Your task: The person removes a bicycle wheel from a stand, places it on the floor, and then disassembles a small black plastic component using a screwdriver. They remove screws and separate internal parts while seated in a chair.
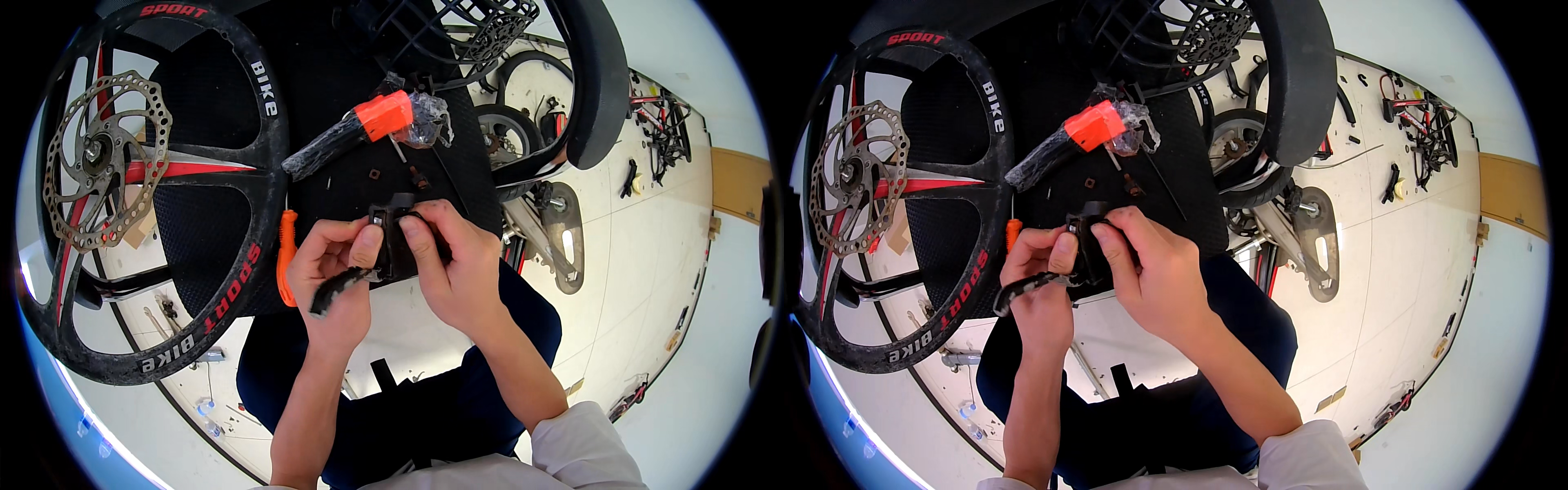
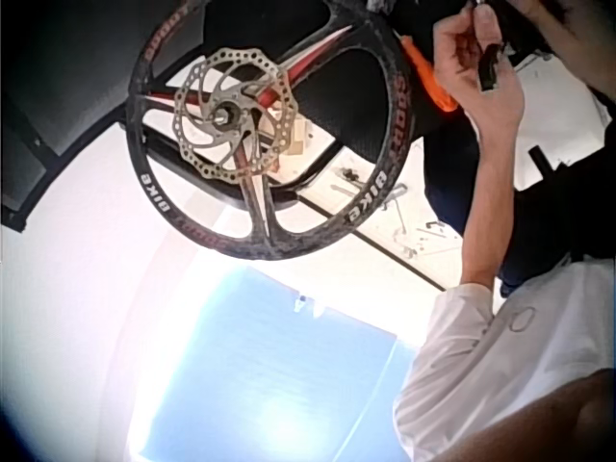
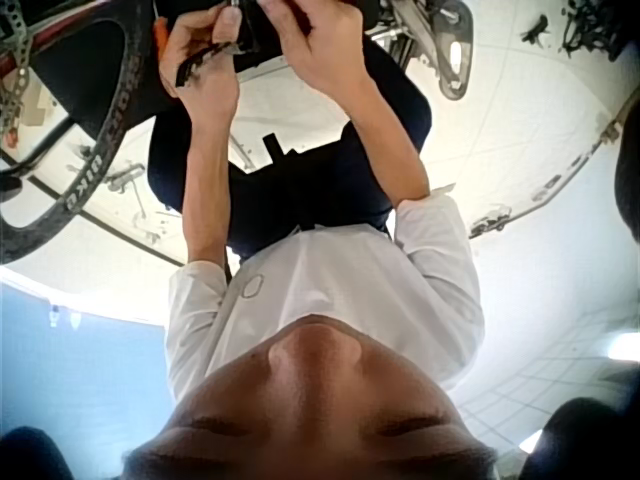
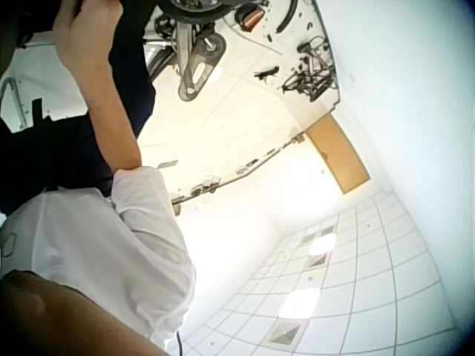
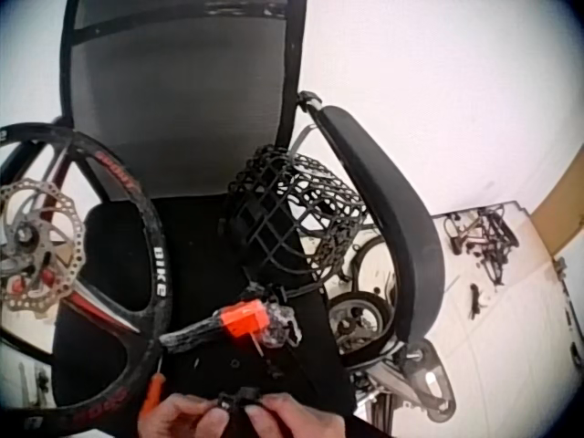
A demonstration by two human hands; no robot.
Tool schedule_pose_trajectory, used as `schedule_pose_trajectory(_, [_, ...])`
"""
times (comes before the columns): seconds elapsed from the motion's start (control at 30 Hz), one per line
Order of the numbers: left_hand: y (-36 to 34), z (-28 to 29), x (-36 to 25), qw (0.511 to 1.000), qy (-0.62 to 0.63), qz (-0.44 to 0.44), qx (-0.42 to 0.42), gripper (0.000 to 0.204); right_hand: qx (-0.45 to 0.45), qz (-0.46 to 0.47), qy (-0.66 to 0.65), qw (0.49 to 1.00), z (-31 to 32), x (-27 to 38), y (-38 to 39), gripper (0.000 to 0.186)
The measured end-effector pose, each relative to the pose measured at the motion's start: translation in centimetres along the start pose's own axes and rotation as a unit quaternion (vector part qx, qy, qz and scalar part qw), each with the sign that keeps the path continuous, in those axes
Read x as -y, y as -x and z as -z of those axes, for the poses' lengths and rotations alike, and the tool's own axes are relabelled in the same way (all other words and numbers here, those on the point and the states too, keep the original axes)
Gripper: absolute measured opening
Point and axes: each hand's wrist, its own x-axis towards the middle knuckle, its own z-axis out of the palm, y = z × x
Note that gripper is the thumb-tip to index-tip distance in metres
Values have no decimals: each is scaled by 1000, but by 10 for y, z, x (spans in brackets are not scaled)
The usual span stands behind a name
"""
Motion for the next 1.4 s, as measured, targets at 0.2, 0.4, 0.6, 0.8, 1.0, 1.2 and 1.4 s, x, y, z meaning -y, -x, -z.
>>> schedule_pose_trajectory(0.2, [1, 0, -4, 999, -26, 19, -10, 12, -5, 44, 49, 998, -6, 2, 3, 7])
schedule_pose_trajectory(0.4, [2, 0, 1, 999, -7, 46, -26, 11, -13, 72, 64, 995, -9, -4, 3, 7])
schedule_pose_trajectory(0.6, [6, -2, 4, 999, -14, 13, -26, 7, -23, 13, 44, 999, -14, -2, 8, 8])
schedule_pose_trajectory(0.8, [6, -1, 12, 999, -25, -45, -12, 6, -18, -38, -6, 999, -13, -1, 9, 9])
schedule_pose_trajectory(1.0, [8, -4, 22, 987, -69, -142, 8, 8, -44, -93, -57, 993, -14, -1, 13, 14])
schedule_pose_trajectory(1.2, [5, -4, 22, 956, -181, -231, -2, 14, -24, -193, -141, 971, -10, 1, 17, 16])
schedule_pose_trajectory(1.4, [6, -3, 18, 963, -149, -223, 11, 14, -14, -234, -211, 949, -3, 6, 20, 17])
